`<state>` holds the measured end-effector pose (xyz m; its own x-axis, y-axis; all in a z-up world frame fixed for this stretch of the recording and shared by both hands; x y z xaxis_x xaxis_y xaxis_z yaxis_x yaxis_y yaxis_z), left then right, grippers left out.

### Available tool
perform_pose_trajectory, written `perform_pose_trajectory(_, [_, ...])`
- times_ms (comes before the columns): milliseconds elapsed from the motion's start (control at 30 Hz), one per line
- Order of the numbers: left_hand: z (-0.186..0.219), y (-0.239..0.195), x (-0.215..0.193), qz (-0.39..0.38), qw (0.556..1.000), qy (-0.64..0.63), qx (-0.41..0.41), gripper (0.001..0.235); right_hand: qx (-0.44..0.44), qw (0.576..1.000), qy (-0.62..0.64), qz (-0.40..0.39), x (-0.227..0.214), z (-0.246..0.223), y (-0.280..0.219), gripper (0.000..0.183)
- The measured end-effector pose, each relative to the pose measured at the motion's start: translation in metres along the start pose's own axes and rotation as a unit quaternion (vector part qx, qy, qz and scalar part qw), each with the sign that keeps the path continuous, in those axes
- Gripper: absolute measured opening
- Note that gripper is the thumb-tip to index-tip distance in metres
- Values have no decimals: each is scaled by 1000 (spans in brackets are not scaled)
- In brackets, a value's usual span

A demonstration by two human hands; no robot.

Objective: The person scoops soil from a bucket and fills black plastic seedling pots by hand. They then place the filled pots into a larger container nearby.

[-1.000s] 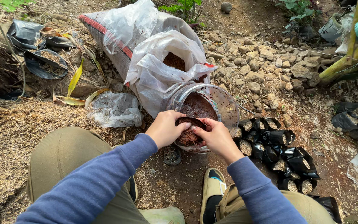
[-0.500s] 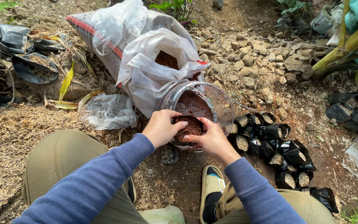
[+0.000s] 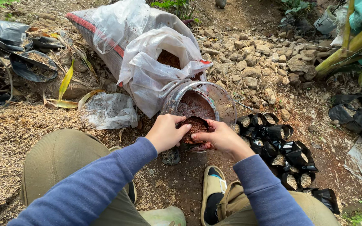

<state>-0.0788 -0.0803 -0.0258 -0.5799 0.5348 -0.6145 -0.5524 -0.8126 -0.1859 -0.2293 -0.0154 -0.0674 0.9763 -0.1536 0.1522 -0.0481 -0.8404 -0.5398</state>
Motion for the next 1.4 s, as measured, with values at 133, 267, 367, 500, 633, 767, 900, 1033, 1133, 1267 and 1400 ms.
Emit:
perform_pose_trajectory(133, [-3,1,-1,-5,1000,2,-22,39,1,998,-59,39,-5,2,4,40])
perform_pose_trajectory(267, [-4,2,-1,11,999,32,-4,37,-97,991,-85,27,6,-9,4,40])
perform_pose_trajectory(367, [5,3,-7,58,992,88,66,33,-76,989,-117,38,2,-9,4,40])
perform_pose_trajectory(500, [-2,5,-1,38,994,88,45,32,-23,993,-96,61,-6,-4,1,37])
perform_pose_trajectory(633, [4,2,-4,46,991,107,65,38,-51,978,-172,108,-9,-11,0,34])
perform_pose_trajectory(767, [13,-9,-6,66,983,122,122,59,-27,998,-43,48,-12,1,2,34])
perform_pose_trajectory(900, [23,-16,-9,130,963,164,171,64,-45,997,-38,48,-18,6,4,35])
perform_pose_trajectory(1033, [-2,-8,7,22,993,113,25,64,-85,985,-108,105,-21,3,-1,30])
perform_pose_trajectory(1133, [-10,-10,10,-14,995,86,-38,62,-94,983,-101,124,-17,-5,-6,27])
perform_pose_trajectory(1267, [32,-7,-25,120,977,111,140,48,-135,970,-151,134,-13,-37,-19,29])
perform_pose_trajectory(1400, [54,11,-38,140,981,96,95,36,-275,932,-168,165,-16,-102,-56,34])
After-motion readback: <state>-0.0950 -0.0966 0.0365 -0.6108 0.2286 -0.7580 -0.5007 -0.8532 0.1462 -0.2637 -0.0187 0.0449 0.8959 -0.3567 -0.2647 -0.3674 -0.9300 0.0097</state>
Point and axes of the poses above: each hand's wrist, its own y-axis towards the middle knuckle, its own x-axis out of the palm, z = x × y, the point moved 10 cm from there along y, towards the middle knuckle, and after that the axes turned 15 degrees about y, right-handed, at the moved point
